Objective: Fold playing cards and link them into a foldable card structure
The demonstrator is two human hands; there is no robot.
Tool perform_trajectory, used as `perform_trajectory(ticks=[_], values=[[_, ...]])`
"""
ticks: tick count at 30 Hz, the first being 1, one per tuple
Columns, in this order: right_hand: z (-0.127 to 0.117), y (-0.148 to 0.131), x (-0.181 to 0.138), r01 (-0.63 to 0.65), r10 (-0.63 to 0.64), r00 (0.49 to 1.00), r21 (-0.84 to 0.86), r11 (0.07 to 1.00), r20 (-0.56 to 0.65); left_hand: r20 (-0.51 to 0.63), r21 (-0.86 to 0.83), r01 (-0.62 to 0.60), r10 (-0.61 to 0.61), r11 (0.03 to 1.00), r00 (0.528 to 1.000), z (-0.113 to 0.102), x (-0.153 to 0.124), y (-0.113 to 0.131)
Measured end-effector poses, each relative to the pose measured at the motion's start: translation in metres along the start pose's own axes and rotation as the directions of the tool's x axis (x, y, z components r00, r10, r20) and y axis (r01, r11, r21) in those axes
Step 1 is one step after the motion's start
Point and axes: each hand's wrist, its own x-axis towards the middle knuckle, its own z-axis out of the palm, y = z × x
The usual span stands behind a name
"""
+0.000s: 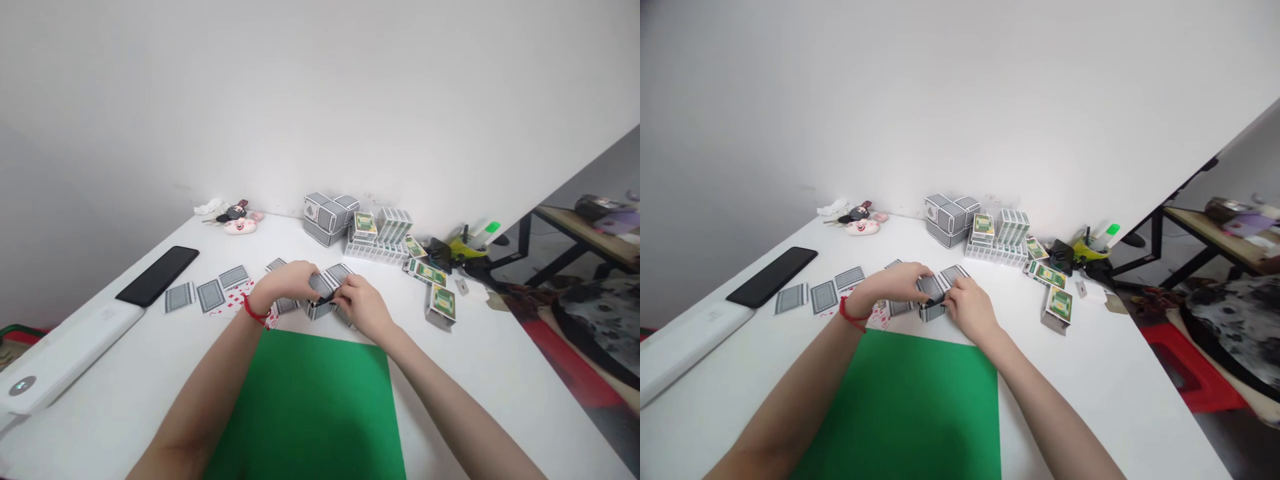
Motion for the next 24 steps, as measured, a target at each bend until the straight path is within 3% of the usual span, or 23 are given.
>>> perform_trajectory(ticks=[4,8,11,15,18,21,24], values=[[-0.002,0.0,-0.008,-0.08,0.093,0.99,0.121,0.989,-0.109,0.008,-0.046,0.072,-0.072,0.996,0.997,0.001,0.0,0.0],[0.001,0.001,-0.023,-0.226,0.232,0.951,0.055,0.973,-0.206,0.038,-0.049,0.116,-0.114,0.992,0.993,-0.002,-0.001,0.004],[0.008,0.004,-0.035,-0.298,0.307,0.931,0.073,0.952,-0.198,0.038,-0.036,0.131,-0.13,0.991,0.991,-0.004,-0.002,0.006],[0.012,0.005,-0.043,-0.229,0.267,0.928,0.168,0.959,-0.26,0.045,-0.047,0.119,-0.117,0.992,0.992,-0.005,-0.002,0.006],[0.009,0.0,-0.041,-0.133,0.162,0.945,0.119,0.984,-0.285,0.049,-0.057,0.113,-0.11,0.992,0.993,-0.004,-0.002,0.004],[0.003,-0.007,-0.033,-0.087,0.085,0.976,0.001,0.996,-0.199,0.059,-0.066,0.111,-0.107,0.992,0.993,-0.002,-0.001,0.002],[-0.002,-0.016,-0.02,-0.07,0.065,0.997,-0.153,0.986,-0.04,0.06,-0.058,0.109,-0.105,0.992,0.993,-0.002,0.0,0.002]])
